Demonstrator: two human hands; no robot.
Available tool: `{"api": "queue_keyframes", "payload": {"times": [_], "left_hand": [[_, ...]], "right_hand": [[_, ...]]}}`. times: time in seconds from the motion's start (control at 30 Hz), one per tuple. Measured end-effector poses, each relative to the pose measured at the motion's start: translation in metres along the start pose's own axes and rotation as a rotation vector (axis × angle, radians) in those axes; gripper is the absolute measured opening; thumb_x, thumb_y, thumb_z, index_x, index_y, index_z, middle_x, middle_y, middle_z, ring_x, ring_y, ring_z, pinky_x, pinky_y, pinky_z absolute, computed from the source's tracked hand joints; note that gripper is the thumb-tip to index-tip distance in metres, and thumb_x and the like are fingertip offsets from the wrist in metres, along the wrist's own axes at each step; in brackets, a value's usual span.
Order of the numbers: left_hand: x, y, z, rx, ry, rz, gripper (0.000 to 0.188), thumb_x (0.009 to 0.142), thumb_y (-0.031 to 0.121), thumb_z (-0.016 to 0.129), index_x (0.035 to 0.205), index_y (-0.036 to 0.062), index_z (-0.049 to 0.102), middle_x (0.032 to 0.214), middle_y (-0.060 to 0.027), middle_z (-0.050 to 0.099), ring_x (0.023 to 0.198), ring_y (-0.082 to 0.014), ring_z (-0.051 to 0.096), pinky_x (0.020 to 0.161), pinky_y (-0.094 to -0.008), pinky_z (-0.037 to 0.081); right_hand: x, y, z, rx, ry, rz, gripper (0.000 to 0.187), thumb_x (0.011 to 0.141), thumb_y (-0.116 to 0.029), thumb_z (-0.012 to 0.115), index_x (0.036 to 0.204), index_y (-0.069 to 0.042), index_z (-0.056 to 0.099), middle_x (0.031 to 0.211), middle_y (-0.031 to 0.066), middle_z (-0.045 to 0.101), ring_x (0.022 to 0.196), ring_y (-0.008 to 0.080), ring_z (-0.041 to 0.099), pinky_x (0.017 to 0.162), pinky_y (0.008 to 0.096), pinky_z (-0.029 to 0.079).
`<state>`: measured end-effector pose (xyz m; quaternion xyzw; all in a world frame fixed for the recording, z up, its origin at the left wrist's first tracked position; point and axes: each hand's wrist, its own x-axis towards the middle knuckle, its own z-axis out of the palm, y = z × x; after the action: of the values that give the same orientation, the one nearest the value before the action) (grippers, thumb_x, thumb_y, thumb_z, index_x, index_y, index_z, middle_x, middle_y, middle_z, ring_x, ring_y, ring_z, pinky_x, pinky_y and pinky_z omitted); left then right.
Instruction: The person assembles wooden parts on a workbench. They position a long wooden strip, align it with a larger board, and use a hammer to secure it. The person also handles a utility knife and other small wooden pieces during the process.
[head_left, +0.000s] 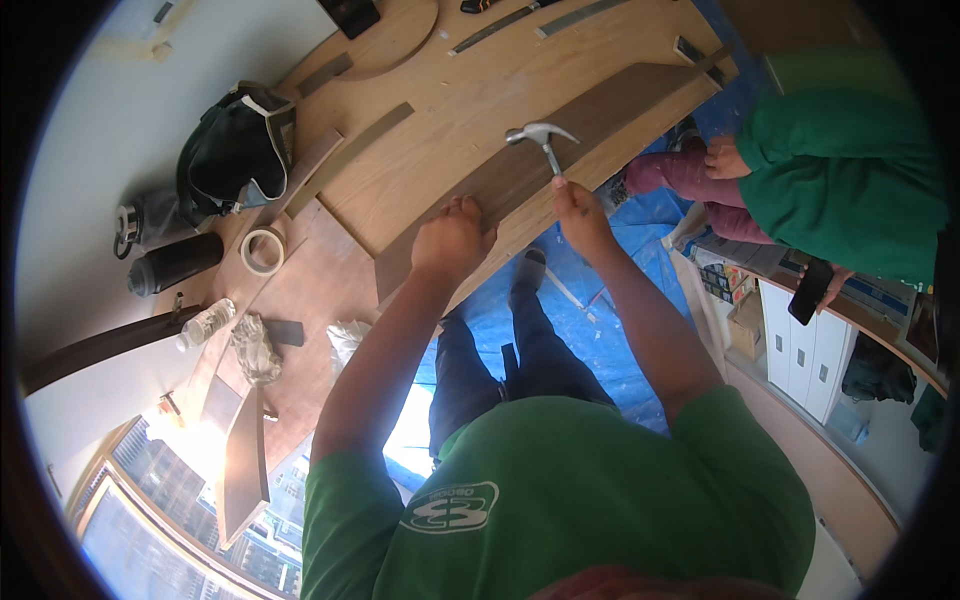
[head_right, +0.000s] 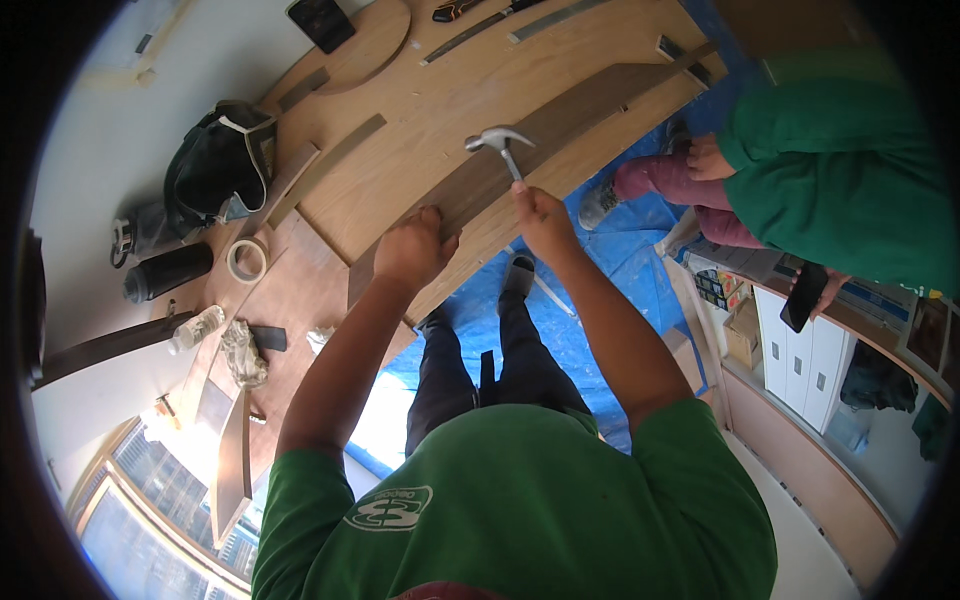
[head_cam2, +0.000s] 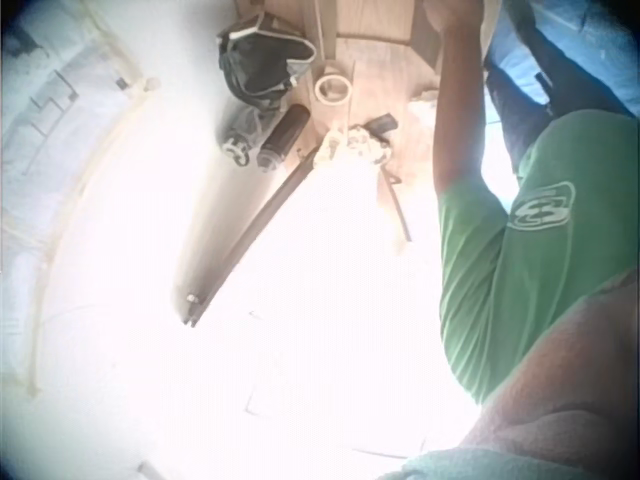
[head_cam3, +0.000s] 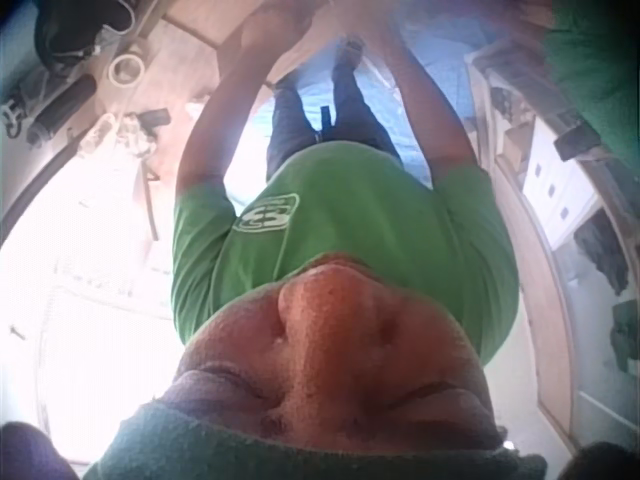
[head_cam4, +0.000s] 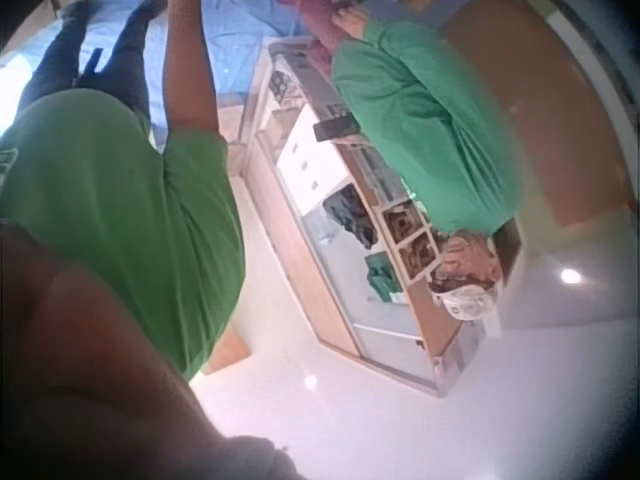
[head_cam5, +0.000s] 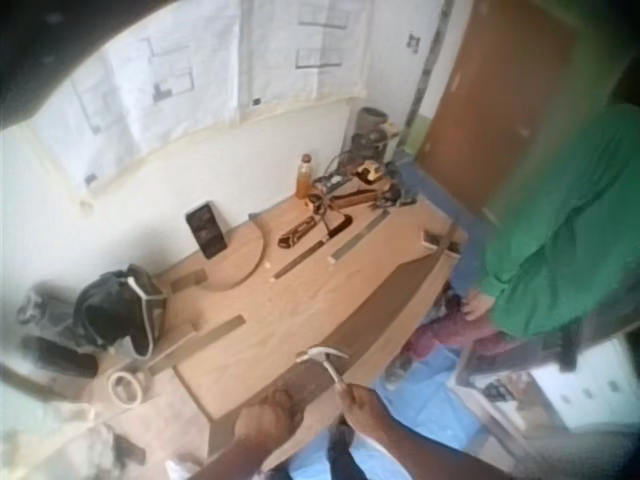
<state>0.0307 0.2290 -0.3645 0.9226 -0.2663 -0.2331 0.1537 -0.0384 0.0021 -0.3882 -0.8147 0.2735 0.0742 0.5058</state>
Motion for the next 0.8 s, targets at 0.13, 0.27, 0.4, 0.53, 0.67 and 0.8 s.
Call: {"api": "queue_keyframes", "payload": {"times": [0.13,0.27,0.4,0.53,0.67,0.8], "left_hand": [[-0.001,0.002,-0.002,-0.035,0.002,0.012,0.044,0.092,0.041,0.067,0.111,0.0025,0.058,0.106,-0.0205,0.071,0.097,-0.0387,0.071,0.085,-0.0464,0.058],[-0.002,0.002,-0.007,-0.035,-0.051,-0.002,0.045,0.093,0.042,0.065,0.11,0.0012,0.059,0.111,-0.0199,0.068,0.101,-0.036,0.07,0.086,-0.0452,0.058],[0.001,0.002,-0.01,-0.023,-0.109,-0.014,0.047,0.094,0.044,0.063,0.109,-0.0001,0.059,0.113,-0.0196,0.066,0.103,-0.0357,0.07,0.087,-0.0456,0.058],[-0.006,-0.004,-0.013,-0.11,-0.083,-0.052,0.047,0.088,0.045,0.07,0.106,0.0027,0.061,0.105,-0.0212,0.071,0.096,-0.0394,0.071,0.086,-0.0471,0.057],[-0.036,-0.033,-0.035,-0.376,-0.111,0.047,0.057,0.077,0.029,0.074,0.125,0.001,0.06,0.118,-0.0248,0.068,0.109,-0.0394,0.068,0.096,-0.0429,0.054],[-0.074,-0.101,-0.007,-0.563,-0.027,0.156,0.077,0.069,0.017,0.064,0.145,0.0086,0.052,0.118,-0.0239,0.069,0.108,-0.0389,0.067,0.1,-0.0418,0.052]], "right_hand": [[0.049,0.027,-0.049,0.012,0.125,0.066,0.062,0.104,-0.058,0.049,0.077,-0.002,0.055,0.061,0.0062,0.05,0.063,0.018,0.054,0.062,0.0369,0.046],[0.051,0.002,-0.066,0.153,0.114,0.282,0.06,0.105,-0.056,0.048,0.076,-0.004,0.054,0.062,0.0021,0.048,0.061,0.0159,0.052,0.06,0.0334,0.044],[0.007,0.023,-0.007,0.152,0.037,0.121,0.056,0.107,-0.051,0.047,0.077,-0.004,0.053,0.065,0.0003,0.048,0.063,0.0139,0.05,0.06,0.0319,0.043],[-0.035,0.005,0.039,0.068,-0.113,-0.041,0.053,0.108,-0.048,0.047,0.078,-0.005,0.053,0.066,-0.0016,0.047,0.064,0.0114,0.045,0.06,0.0322,0.042],[-0.024,0.003,0.023,0.173,-0.07,0.103,0.055,0.107,-0.051,0.048,0.078,-0.005,0.054,0.065,-0.0013,0.047,0.064,0.0122,0.048,0.06,0.0323,0.042],[-0.015,-0.001,0.006,0.151,0.01,0.155,0.059,0.104,-0.058,0.049,0.075,-0.007,0.051,0.061,-0.0008,0.044,0.051,0.0104,0.045,0.047,0.0291,0.037]]}}
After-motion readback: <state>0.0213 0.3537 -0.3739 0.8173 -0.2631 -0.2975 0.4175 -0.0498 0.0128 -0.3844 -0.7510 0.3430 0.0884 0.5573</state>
